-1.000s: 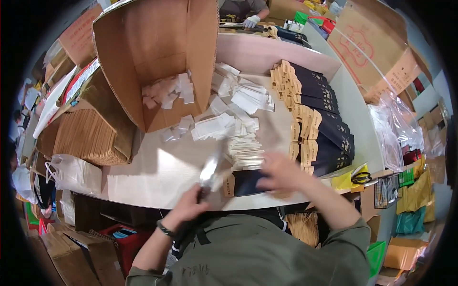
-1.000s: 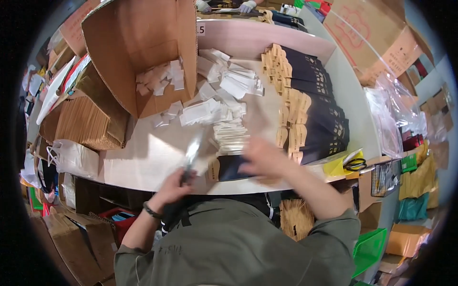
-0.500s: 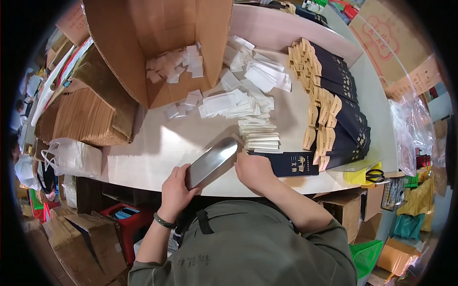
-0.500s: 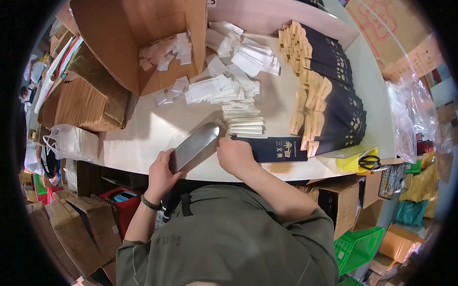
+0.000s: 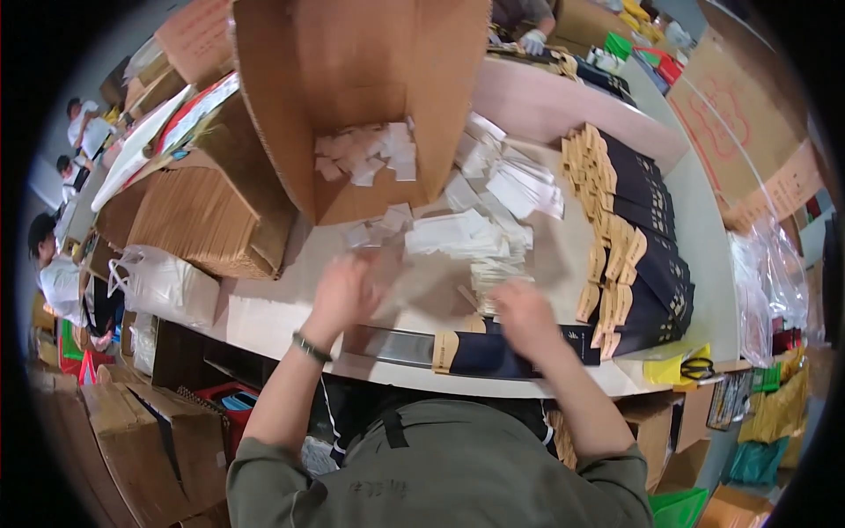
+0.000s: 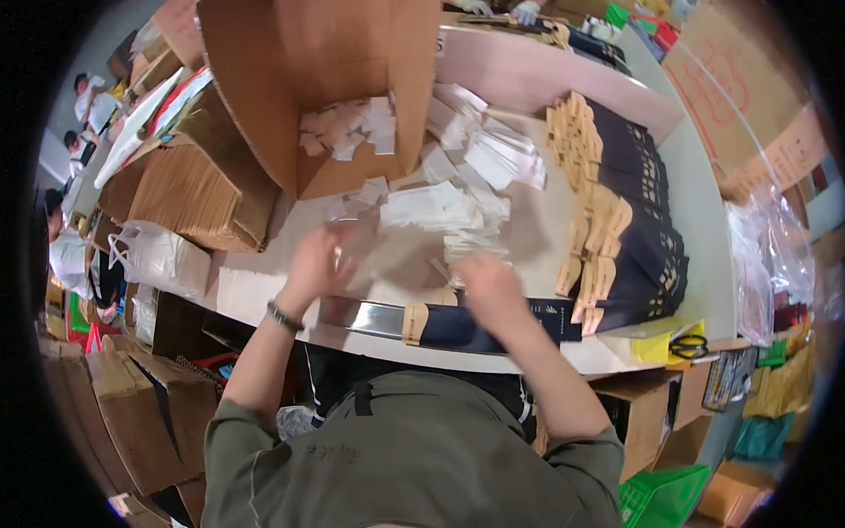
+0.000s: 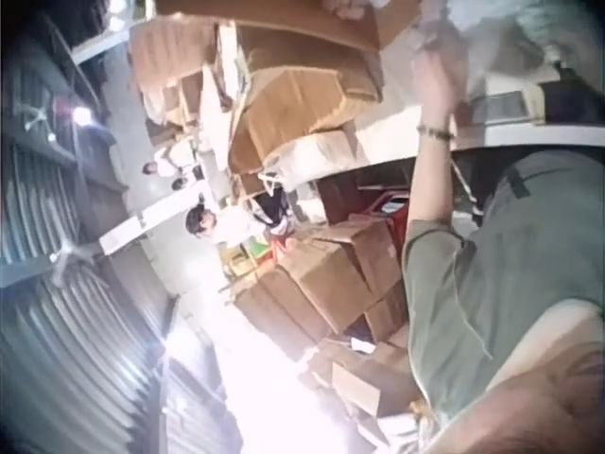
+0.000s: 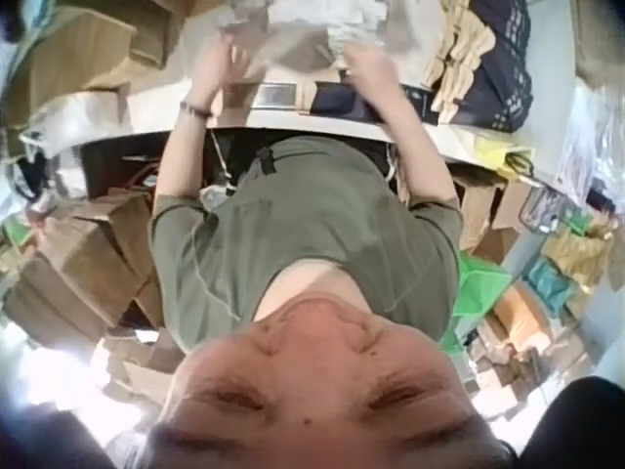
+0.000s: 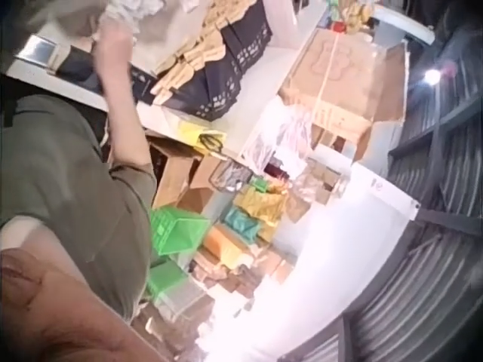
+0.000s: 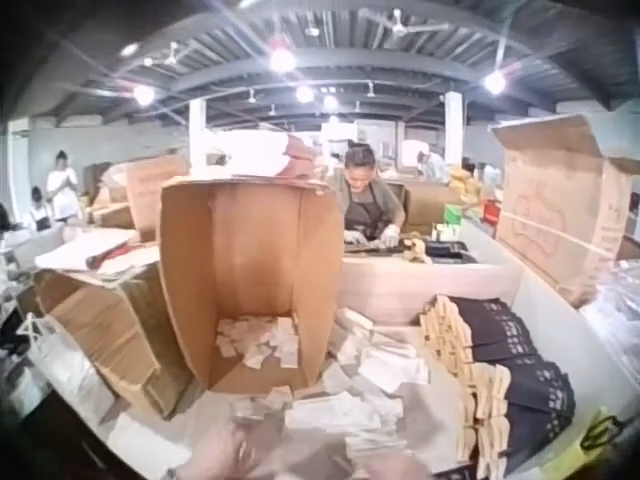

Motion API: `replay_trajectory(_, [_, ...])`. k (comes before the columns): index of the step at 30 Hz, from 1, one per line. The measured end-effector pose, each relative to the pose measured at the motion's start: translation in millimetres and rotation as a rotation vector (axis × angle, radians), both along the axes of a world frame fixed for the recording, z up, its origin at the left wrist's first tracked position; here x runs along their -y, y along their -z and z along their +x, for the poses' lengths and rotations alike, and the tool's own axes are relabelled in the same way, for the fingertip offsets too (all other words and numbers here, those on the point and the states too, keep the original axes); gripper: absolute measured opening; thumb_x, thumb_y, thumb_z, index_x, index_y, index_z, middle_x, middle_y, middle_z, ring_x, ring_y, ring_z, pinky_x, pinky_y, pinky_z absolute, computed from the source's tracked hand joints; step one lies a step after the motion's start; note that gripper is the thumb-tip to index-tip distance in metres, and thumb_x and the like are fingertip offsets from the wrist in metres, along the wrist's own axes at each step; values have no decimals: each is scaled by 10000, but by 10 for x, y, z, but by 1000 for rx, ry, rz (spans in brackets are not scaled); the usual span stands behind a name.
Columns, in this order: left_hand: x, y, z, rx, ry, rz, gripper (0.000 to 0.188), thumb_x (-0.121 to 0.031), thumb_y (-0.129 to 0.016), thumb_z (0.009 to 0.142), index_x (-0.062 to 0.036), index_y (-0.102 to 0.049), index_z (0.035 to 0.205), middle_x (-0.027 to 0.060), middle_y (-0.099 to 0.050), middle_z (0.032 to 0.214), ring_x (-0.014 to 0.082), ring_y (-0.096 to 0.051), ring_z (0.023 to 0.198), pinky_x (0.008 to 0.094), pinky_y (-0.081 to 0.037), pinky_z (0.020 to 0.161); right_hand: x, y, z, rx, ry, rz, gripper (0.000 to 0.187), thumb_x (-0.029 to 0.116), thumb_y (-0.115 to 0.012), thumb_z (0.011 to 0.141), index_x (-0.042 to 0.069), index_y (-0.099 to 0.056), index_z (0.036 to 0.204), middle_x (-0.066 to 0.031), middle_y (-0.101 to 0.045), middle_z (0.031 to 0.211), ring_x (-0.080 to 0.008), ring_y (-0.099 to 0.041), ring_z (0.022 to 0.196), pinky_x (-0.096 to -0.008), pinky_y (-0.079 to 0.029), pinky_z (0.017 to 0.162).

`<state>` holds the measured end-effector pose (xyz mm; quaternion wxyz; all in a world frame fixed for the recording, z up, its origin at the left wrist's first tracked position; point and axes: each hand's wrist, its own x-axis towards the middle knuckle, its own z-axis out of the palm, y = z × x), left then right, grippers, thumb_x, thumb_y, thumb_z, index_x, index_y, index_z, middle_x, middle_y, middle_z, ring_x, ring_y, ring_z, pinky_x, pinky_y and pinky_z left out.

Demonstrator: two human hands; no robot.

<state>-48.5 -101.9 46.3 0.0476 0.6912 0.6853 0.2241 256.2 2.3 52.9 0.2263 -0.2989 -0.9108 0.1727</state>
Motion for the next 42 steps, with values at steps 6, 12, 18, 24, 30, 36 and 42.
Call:
replay_trajectory(6, [-519, 388, -374, 68, -219, 135, 272, -130, -665, 780, -113, -705, 1049, 133, -657, 1118, 356, -610, 1001, 424, -509, 854, -271, 198, 191, 130, 93, -41, 112, 137, -712, 770, 75, -647, 837, -121, -596, 848, -336, -587, 882, -425, -484, 758])
replay_trajectory(12, [-189, 347, -534, -27, -317, 75, 280, -133, -579, 872, -124, -616, 1149, 144, -687, 977, 358, -651, 860, 435, -528, 746, -257, 117, 10, 14, 82, -36, 69, 99, -650, 817, 47, -623, 853, -131, -618, 837, -344, -595, 866, -437, -478, 739])
replay_trajectory(18, [-29, -29, -106, 448, -413, -66, 247, -14, -547, 809, -104, -640, 1018, 155, -698, 912, 357, -666, 876, 450, -526, 790, -303, 120, -68, 182, 5, -201, 319, 29, -526, 844, 8, -584, 1157, -214, -612, 969, -402, -588, 899, -465, -469, 806])
replay_trajectory(24, [160, 279, -331, 329, -460, 111, 193, -169, -592, 902, -88, -651, 1068, 170, -677, 925, 376, -639, 818, 418, -516, 711, -318, 186, -155, 41, -115, -30, 292, 34, -523, 834, 47, -617, 1110, -251, -594, 1035, -447, -568, 938, -474, -473, 804])
replay_trajectory(30, [703, 20, 127, 372, -99, 44, 79, -124, -652, 842, -69, -646, 898, 111, -618, 819, 320, -617, 770, 388, -504, 684, -267, 233, -506, 86, -114, 8, 309, 147, -522, 900, 26, -603, 1172, -228, -642, 1067, -429, -600, 1005, -477, -486, 840])
replay_trajectory(36, [715, 76, 351, 297, -148, -7, 209, -117, -761, 736, -84, -649, 910, 96, -623, 893, 306, -619, 831, 394, -510, 727, -219, 155, -742, 177, -171, -241, 212, 175, -595, 876, 54, -638, 1045, -173, -646, 973, -401, -604, 918, -463, -491, 791])
replay_trajectory(42, [643, -559, -687, 35, -346, 403, 186, -83, -733, 753, -71, -668, 927, 98, -661, 929, 269, -641, 870, 379, -513, 758, -416, -23, -790, 243, -179, 72, 174, 202, -573, 880, 80, -664, 964, -156, -651, 898, -373, -621, 862, -462, -497, 740])
